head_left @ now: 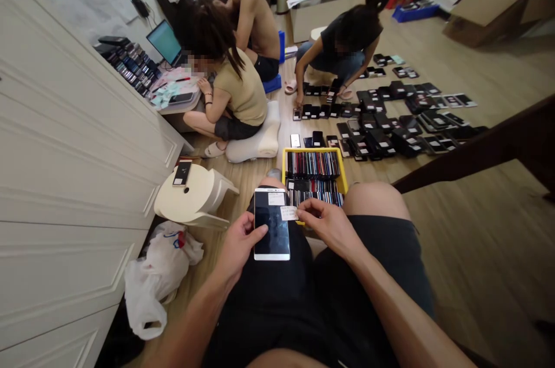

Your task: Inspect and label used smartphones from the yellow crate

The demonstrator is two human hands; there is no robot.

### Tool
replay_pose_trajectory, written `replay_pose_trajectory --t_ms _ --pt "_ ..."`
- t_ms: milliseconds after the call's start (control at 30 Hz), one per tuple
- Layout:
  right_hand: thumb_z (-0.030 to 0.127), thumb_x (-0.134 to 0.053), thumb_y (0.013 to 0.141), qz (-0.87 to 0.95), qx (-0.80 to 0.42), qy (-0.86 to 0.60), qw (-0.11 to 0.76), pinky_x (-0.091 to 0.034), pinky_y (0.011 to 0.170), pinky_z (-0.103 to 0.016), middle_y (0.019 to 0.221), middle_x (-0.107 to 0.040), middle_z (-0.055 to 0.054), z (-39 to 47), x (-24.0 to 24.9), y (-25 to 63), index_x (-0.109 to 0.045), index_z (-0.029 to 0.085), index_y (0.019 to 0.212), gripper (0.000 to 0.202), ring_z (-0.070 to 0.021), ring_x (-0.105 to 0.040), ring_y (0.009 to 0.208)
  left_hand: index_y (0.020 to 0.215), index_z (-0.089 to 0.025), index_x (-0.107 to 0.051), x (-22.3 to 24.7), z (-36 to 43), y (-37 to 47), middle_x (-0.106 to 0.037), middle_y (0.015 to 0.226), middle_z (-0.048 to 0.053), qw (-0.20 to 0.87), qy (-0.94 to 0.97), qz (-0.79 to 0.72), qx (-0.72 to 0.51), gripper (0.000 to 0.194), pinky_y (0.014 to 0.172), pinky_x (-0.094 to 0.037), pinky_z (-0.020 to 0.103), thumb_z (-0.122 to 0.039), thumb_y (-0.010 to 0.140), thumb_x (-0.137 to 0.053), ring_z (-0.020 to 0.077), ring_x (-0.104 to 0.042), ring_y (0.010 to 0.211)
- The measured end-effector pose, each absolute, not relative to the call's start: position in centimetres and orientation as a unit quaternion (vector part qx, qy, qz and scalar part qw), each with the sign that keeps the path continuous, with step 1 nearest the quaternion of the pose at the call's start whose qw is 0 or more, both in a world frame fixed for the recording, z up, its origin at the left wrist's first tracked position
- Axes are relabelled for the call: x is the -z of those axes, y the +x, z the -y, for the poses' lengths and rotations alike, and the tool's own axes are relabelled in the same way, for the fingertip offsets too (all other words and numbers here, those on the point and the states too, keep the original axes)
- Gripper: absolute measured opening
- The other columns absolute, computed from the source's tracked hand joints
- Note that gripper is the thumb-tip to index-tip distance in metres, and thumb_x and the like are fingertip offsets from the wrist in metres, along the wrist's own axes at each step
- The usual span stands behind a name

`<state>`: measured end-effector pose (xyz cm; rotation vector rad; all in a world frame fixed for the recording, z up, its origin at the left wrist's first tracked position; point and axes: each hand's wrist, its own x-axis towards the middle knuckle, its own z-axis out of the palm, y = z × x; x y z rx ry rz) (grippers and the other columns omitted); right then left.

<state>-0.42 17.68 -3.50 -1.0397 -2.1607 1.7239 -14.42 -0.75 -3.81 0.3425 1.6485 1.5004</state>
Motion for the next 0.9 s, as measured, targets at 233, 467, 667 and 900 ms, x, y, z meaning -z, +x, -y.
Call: replay_pose_trajectory --t_ms 233,467,667,900 --pt "0.041 -0.062 0.085 0.731 -0.578 -0.352 0.09 -0.043 0.071 -0.029 0.079 -0.071 0.002 -17.69 3.86 -0.44 -0.068 0.022 0.081 0.021 -0.0185 -0.062 0.074 0.081 -0.018 -0.053 3.76 0.62 -14.4 -0.056 0.073 -0.003 0.432 0.127 -0.654 -0.608 0.036 0.065 -0.04 0.022 -0.04 0.077 -0.081 0.0109 -0.05 0.068" --pt "0.038 -0.061 0.086 0.74 -0.568 -0.35 0.09 -0.045 0.072 -0.029 0.079 -0.071 0.002 -17.76 4.18 -0.5 -0.068 0.022 0.082 0.018 -0.0184 -0.064 0.076 0.08 -0.018 -0.052 3.9 0.66 -14.42 -0.056 0.073 -0.004 0.434 0.126 -0.65 -0.611 0.037 0.064 -0.039 0.022 -0.04 0.076 -0.082 0.0103 -0.049 0.067" --pt "0.038 -0.059 0.086 0.747 -0.557 -0.352 0.09 -0.047 0.071 -0.029 0.077 -0.071 0.002 -17.79 4.14 -0.54 -0.066 0.023 0.081 0.017 -0.0195 -0.066 0.076 0.082 -0.018 -0.053 3.89 0.66 -14.47 -0.055 0.073 -0.004 0.438 0.13 -0.652 -0.606 0.035 0.064 -0.039 0.022 -0.04 0.078 -0.081 0.0104 -0.05 0.067" --pt "0.04 -0.06 0.086 0.699 -0.615 -0.353 0.098 -0.052 0.072 -0.029 0.081 -0.071 0.001 -17.67 4.37 -0.59 -0.067 0.023 0.089 0.018 -0.0193 -0.067 0.079 0.082 -0.018 -0.053 3.99 0.75 -14.51 -0.057 0.074 -0.003 0.435 0.13 -0.65 -0.609 0.035 0.064 -0.04 0.022 -0.04 0.078 -0.081 0.0108 -0.05 0.068"
